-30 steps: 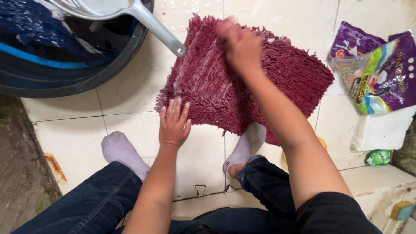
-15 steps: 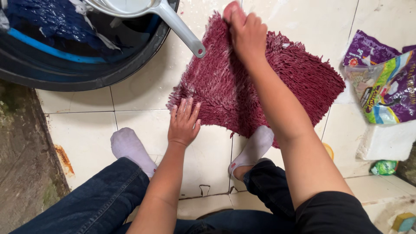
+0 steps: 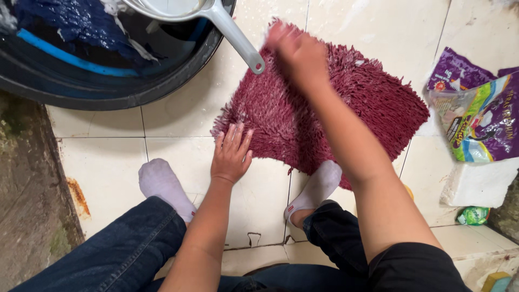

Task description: The person scrubs a red rug with a bar of soap on a tiled floor. They use their hands to rub the soap into the rug, dipping their fingers into a bowl of water to create foam and moving the rug to reach different sections.

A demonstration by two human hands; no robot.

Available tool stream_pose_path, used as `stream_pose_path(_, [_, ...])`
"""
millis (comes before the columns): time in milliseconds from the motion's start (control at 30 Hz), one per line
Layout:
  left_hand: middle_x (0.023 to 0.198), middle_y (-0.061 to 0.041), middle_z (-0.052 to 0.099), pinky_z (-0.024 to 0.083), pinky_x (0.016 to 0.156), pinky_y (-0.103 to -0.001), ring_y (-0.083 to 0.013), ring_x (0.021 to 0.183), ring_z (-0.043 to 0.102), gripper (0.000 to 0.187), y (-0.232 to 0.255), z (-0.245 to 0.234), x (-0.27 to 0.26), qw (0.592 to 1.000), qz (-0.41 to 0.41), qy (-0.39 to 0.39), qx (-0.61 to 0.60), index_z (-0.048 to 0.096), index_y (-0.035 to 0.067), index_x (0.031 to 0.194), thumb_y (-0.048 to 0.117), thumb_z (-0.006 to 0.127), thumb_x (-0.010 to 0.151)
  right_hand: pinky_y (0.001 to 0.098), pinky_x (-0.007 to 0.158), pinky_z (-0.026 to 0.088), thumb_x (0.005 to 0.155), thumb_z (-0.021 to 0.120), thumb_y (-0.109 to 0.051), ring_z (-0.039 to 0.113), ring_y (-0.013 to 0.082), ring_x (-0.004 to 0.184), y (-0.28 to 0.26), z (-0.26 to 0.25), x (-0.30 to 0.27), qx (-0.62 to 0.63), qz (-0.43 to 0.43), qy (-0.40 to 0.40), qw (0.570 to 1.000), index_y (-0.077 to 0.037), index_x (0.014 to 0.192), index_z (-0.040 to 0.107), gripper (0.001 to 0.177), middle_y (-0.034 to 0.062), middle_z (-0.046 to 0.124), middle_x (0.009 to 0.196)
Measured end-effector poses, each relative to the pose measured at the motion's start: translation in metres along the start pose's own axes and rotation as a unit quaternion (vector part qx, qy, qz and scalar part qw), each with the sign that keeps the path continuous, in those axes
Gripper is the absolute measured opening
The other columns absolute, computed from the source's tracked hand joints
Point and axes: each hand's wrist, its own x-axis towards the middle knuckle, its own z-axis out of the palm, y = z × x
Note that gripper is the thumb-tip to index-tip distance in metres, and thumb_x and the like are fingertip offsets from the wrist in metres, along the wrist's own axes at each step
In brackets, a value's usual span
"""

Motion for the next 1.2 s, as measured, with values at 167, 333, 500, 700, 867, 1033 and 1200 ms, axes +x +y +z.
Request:
stream_pose_path(167, [0.166, -0.011, 0.036, 0.022, 0.125, -0.049, -0.0267, 0.154, 0.03, 0.061, 0.0, -0.001, 0.0, 1.0, 0.001, -0.002, -0.002, 0.048, 0.02, 0.157, 0.036, 0.056, 0.099, 0.033, 0.043, 0.047, 0.11, 0.043, -0.02, 0.058, 0.0216, 0.061, 0.029, -0.021, 0.019, -0.272, -0.23, 0.183, 0.916, -0.011, 0.111, 0.068, 0.026, 0.0136, 0.062, 0.076])
stream_pose_path(333, [0.165, -0.011, 0.037, 0.022, 0.125, -0.05, -0.0271, 0.154, 0.03, 0.06, 0.0, 0.002, -0.003, 1.0, 0.001, -0.002, -0.003, 0.049, 0.019, 0.155, 0.037, 0.056, 0.098, 0.047, 0.066, 0.055, 0.083, 0.068, -0.011, 0.068, 0.0337, 0.079, -0.023, 0.022, -0.09, -0.096, -0.408, -0.085, 0.904, -0.019, 0.109, 0.065, 0.027, 0.0087, 0.071, 0.093])
stream_pose_path(500, [0.163, -0.01, 0.038, 0.022, 0.126, -0.051, -0.0271, 0.154, 0.031, 0.057, -0.001, 0.006, -0.004, 1.0, -0.012, -0.017, -0.015, 0.049, 0.02, 0.153, 0.038, 0.056, 0.099, 0.0458, 0.064, 0.057, 0.108, 0.056, -0.021, 0.07, 0.0307, 0.07, -0.036, 0.031, -0.092, -0.167, -0.343, -0.241, 0.892, -0.032, 0.119, 0.065, 0.018, 0.0115, 0.069, 0.076])
stream_pose_path(700, [0.165, -0.009, 0.038, 0.022, 0.126, -0.049, -0.0262, 0.154, 0.031, 0.06, 0.003, -0.004, 0.0, 1.0, -0.001, 0.009, -0.005, 0.048, 0.02, 0.156, 0.036, 0.055, 0.099, 0.0369, 0.05, 0.055, 0.105, 0.058, -0.016, 0.065, 0.0245, 0.063, 0.031, -0.031, 0.003, -0.276, -0.188, 0.141, 0.932, -0.023, 0.133, 0.062, 0.03, 0.0124, 0.068, 0.082])
stream_pose_path(867, [0.166, -0.01, 0.038, 0.021, 0.125, -0.05, -0.0275, 0.154, 0.03, 0.06, 0.001, 0.0, -0.002, 1.0, -0.001, 0.001, -0.004, 0.049, 0.02, 0.156, 0.036, 0.055, 0.099, 0.042, 0.063, 0.057, 0.096, 0.062, -0.012, 0.069, 0.0269, 0.077, 0.008, -0.008, -0.043, -0.13, -0.308, 0.071, 0.94, -0.023, 0.12, 0.063, 0.027, 0.0075, 0.072, 0.092])
stream_pose_path(1033, [0.161, -0.01, 0.039, 0.021, 0.127, -0.053, -0.0292, 0.152, 0.031, 0.054, -0.002, 0.015, -0.002, 0.999, -0.014, -0.038, -0.01, 0.051, 0.018, 0.15, 0.039, 0.056, 0.101, 0.0469, 0.056, 0.054, 0.089, 0.066, -0.018, 0.066, 0.0306, 0.066, -0.021, 0.043, -0.106, -0.158, -0.471, -0.102, 0.862, -0.03, 0.123, 0.067, 0.037, 0.0115, 0.068, 0.079])
stream_pose_path(1200, [0.165, -0.009, 0.039, 0.023, 0.126, -0.05, -0.0268, 0.154, 0.032, 0.058, 0.0, 0.002, -0.003, 1.0, -0.003, 0.01, -0.014, 0.051, 0.02, 0.154, 0.036, 0.056, 0.099, 0.0373, 0.052, 0.052, 0.11, 0.049, -0.029, 0.064, 0.0221, 0.066, 0.028, -0.004, -0.055, -0.225, -0.205, -0.027, 0.952, -0.024, 0.111, 0.067, 0.02, 0.0075, 0.067, 0.082])
